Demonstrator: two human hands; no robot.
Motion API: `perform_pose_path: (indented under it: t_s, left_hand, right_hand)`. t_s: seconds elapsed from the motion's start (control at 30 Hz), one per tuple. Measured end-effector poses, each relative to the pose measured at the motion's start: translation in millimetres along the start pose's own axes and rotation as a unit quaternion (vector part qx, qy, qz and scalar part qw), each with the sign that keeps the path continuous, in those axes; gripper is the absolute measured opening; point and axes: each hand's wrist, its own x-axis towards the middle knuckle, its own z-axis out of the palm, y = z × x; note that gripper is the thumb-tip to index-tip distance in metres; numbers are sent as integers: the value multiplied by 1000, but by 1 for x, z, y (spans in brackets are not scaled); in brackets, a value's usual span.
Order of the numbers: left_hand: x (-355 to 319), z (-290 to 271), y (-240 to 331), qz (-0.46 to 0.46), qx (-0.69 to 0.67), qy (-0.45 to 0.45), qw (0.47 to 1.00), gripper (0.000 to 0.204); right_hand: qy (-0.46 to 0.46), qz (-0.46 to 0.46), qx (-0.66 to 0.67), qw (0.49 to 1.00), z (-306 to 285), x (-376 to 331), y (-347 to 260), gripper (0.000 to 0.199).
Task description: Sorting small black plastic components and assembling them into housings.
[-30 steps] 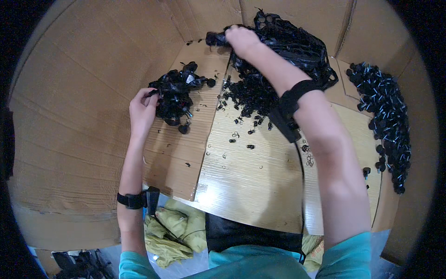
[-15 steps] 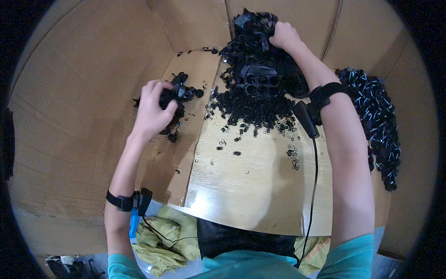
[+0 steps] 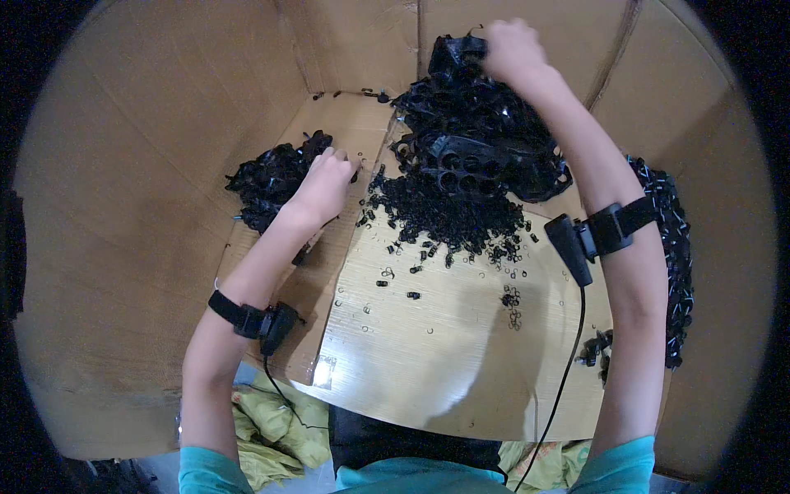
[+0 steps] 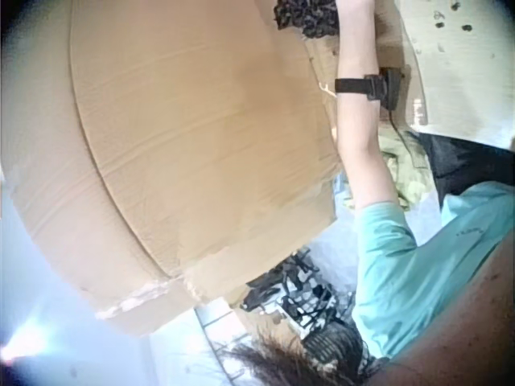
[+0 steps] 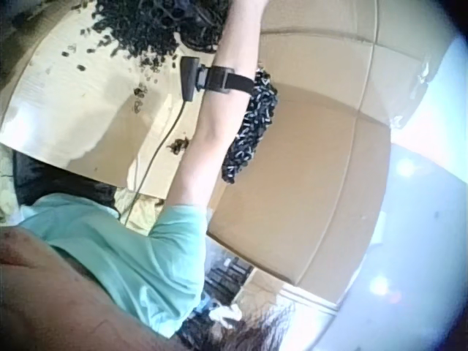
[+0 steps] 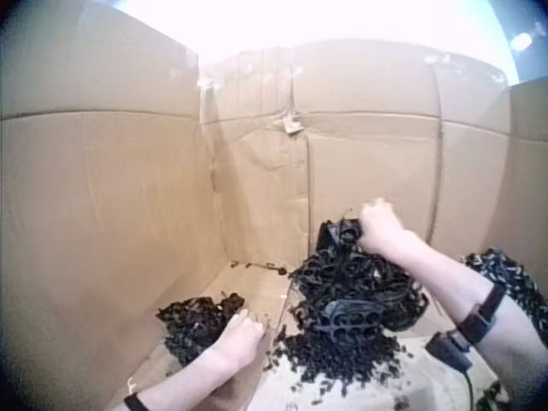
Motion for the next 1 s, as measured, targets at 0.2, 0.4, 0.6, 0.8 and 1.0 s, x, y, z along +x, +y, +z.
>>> perform_pose_path:
  t_s: [0.2, 0.4, 0.6, 0.8, 1.0]
  left_hand:
    - [-11, 1, 0, 2, -78, 27, 997, 30]
    - [-13, 13, -5, -16, -173, 34, 984, 49]
    - [-15, 30, -7, 0, -199, 137, 970, 40]
    - [-13, 27, -9, -17, -242, 132, 961, 26]
    - [-25, -7, 10, -65, -299, 218, 927, 19]
  right_hand:
    - [-162, -203, 140, 955, 65, 23, -150, 31]
    - [-230, -161, 115, 953, 131, 28, -209, 28]
    - [-122, -129, 103, 979, 143, 26, -222, 23]
    - [-48, -116, 312, 942, 73, 16, -160, 18]
    - [-158, -146, 412, 885, -90, -95, -54, 10]
